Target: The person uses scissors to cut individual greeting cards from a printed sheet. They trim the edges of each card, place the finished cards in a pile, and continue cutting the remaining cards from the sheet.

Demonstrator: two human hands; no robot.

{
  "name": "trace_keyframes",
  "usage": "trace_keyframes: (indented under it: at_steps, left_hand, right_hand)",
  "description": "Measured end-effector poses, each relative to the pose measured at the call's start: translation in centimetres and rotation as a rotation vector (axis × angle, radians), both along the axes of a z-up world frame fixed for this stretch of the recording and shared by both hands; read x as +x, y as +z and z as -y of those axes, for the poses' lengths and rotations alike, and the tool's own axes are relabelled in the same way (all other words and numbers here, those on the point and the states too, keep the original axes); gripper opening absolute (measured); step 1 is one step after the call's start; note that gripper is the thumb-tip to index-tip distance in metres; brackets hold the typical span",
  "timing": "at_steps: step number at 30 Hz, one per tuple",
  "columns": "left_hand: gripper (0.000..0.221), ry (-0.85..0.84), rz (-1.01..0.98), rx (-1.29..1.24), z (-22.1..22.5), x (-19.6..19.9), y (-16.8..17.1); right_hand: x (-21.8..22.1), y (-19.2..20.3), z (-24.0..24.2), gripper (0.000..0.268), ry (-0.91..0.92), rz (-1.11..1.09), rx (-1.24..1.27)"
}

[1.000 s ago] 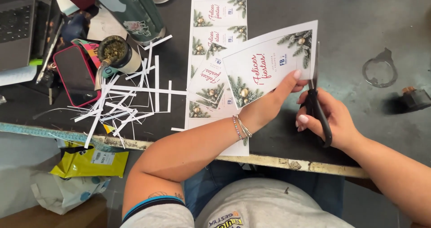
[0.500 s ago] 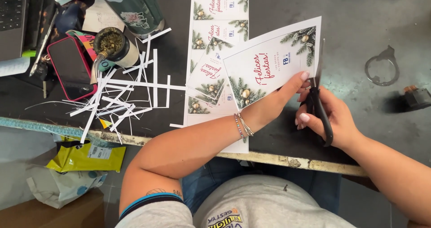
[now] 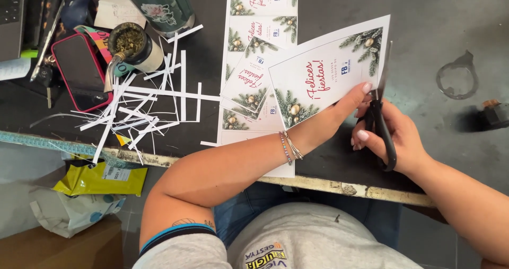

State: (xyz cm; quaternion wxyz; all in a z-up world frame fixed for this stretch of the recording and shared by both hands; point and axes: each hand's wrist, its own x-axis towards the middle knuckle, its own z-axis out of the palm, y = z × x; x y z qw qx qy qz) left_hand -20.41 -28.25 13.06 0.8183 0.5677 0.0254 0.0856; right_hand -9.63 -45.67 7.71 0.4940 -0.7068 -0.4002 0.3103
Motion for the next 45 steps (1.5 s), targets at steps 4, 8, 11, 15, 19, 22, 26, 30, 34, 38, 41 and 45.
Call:
trace_keyframes:
  at_steps: [4,8,11,15,19,22,26,30,34,38,41,45]
  left_hand:
    - [0.045,0.07,0.024,0.055,0.0,0.0,0.1]
    - [0.046,0.04,0.0,0.024,0.0,-0.1,0.6]
    - [0.043,0.046,0.014,-0.001,0.0,-0.1,0.7]
    - [0.04,0.021,0.093,-0.104,0.2,0.1,0.5]
    - [0.041,0.05,0.082,-0.077,0.2,0.1,0.4]
    - [0.043,0.068,0.063,-0.051,0.1,0.1,0.6]
    - [0.049,-0.015,0.051,-0.114,0.0,0.0,0.9]
    - [0.049,-0.013,0.068,-0.129,0.0,0.1,0.5]
    - [0.051,-0.057,0.055,-0.122,0.0,0.1,0.6]
    - [0.051,-0.108,0.028,-0.177,0.0,0.2,0.5]
    - [0.052,-0.114,0.027,-0.165,0.0,0.1,0.5]
    - [0.05,-0.059,0.077,-0.132,0.1,0.1,0.5]
  right_hand:
    - [-0.2,0.2,-0.1,0.033,-0.011,-0.011,0.001]
    - [-0.4,0.5,-0.1,0.026,-0.043,0.066,-0.051]
    - [-0.5,0.6,-0.2,0.023,-0.057,0.075,-0.063]
    - [-0.7,1.0,-0.3,0.02,-0.096,0.078,-0.109]
    - [-0.9,0.9,-0.3,0.019,-0.079,0.062,-0.056]
    - [-1.0,1.1,-0.4,0.017,-0.078,0.074,-0.063]
    - [-1.3,1.3,-0.5,0.013,-0.095,0.073,-0.077]
    - [-1.3,1.2,-0.5,0.011,-0.09,0.084,-0.062]
    - [-1.4,1.3,-0.5,0.011,-0.091,0.072,-0.066]
    - [-1.5,1.2,-0.5,0.01,-0.112,0.041,-0.054]
    - [-1.6,1.2,-0.5,0.009,-0.116,0.061,-0.054]
    - [-1.7,1.2,-0.6,0.009,-0.114,0.079,-0.045]
